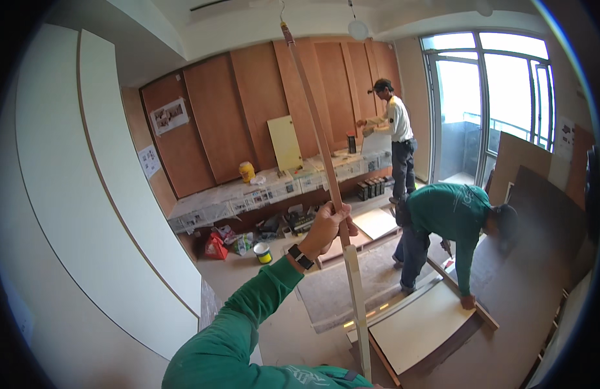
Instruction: The person holds a long, thin wooden strip vertically in front of the camera, repeatedly swinging it back and forth. In the background, other workers are assembling wooden furniture components on the floor.
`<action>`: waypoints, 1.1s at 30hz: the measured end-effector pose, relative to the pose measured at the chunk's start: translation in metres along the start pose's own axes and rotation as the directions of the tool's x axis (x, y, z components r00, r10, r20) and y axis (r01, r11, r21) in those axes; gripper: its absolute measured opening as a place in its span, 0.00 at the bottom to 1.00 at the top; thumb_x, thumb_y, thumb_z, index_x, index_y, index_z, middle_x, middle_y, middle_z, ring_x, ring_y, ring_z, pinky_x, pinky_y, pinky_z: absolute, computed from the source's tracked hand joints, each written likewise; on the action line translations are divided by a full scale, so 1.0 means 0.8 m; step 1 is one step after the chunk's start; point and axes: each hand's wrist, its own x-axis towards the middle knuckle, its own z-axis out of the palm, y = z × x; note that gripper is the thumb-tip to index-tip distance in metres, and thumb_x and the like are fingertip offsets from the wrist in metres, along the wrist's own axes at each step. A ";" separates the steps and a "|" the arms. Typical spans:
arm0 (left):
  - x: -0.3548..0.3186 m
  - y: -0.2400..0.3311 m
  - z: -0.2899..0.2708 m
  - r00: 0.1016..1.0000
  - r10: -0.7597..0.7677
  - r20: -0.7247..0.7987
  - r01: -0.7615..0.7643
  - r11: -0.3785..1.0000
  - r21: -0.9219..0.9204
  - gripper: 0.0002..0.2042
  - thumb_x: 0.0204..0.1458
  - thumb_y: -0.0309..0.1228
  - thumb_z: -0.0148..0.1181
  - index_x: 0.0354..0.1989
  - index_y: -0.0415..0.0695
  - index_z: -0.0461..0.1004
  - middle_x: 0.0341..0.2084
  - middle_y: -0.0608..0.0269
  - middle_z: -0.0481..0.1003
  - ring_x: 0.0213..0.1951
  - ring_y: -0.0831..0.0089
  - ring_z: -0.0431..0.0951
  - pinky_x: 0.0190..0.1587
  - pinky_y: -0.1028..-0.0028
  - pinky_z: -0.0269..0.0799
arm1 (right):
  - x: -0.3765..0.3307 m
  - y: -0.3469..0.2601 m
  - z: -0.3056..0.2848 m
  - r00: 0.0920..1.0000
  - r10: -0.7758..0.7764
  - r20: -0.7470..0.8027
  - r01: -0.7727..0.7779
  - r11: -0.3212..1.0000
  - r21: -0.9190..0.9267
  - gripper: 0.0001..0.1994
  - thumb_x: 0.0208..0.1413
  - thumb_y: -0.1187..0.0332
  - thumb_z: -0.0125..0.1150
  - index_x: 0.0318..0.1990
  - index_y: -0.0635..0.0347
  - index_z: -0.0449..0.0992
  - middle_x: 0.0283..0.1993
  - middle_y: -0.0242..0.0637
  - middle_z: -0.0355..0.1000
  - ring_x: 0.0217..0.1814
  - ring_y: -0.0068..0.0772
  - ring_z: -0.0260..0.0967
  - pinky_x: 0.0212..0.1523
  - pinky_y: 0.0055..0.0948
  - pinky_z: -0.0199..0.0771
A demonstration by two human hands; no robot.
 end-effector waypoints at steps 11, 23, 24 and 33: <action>-0.198 -0.168 0.021 0.946 -0.246 -0.213 0.240 0.969 -0.054 0.10 0.64 0.30 0.60 0.46 0.43 0.65 0.32 0.63 0.73 0.31 0.68 0.82 0.37 0.69 0.81 | -0.197 0.098 0.030 0.945 0.290 0.154 -0.282 0.957 -0.068 0.17 0.59 0.59 0.51 0.44 0.60 0.82 0.47 0.56 0.78 0.49 0.62 0.76 0.50 0.55 0.77; -0.234 -0.210 -0.005 0.872 -0.351 -0.341 0.330 0.936 -0.122 0.10 0.64 0.29 0.60 0.46 0.43 0.64 0.33 0.60 0.74 0.31 0.67 0.83 0.37 0.68 0.81 | -0.253 0.068 0.000 0.848 0.476 0.232 -0.445 0.878 -0.174 0.16 0.54 0.64 0.54 0.46 0.56 0.82 0.47 0.55 0.78 0.51 0.59 0.77 0.51 0.51 0.77; -0.233 -0.211 -0.007 0.874 -0.350 -0.338 0.326 0.937 -0.128 0.10 0.64 0.29 0.59 0.46 0.43 0.64 0.33 0.60 0.74 0.31 0.66 0.83 0.37 0.67 0.81 | -0.254 0.060 -0.002 0.853 0.460 0.248 -0.421 0.886 -0.196 0.17 0.53 0.61 0.56 0.48 0.55 0.82 0.47 0.53 0.79 0.51 0.57 0.77 0.50 0.49 0.78; -0.195 -0.250 -0.103 0.809 -0.454 -0.372 0.428 0.890 -0.155 0.09 0.65 0.30 0.58 0.43 0.41 0.64 0.31 0.61 0.73 0.30 0.64 0.83 0.37 0.66 0.83 | -0.226 -0.023 -0.024 0.838 0.505 0.207 -0.426 0.842 -0.331 0.17 0.50 0.55 0.65 0.43 0.54 0.81 0.41 0.48 0.81 0.44 0.54 0.79 0.44 0.50 0.79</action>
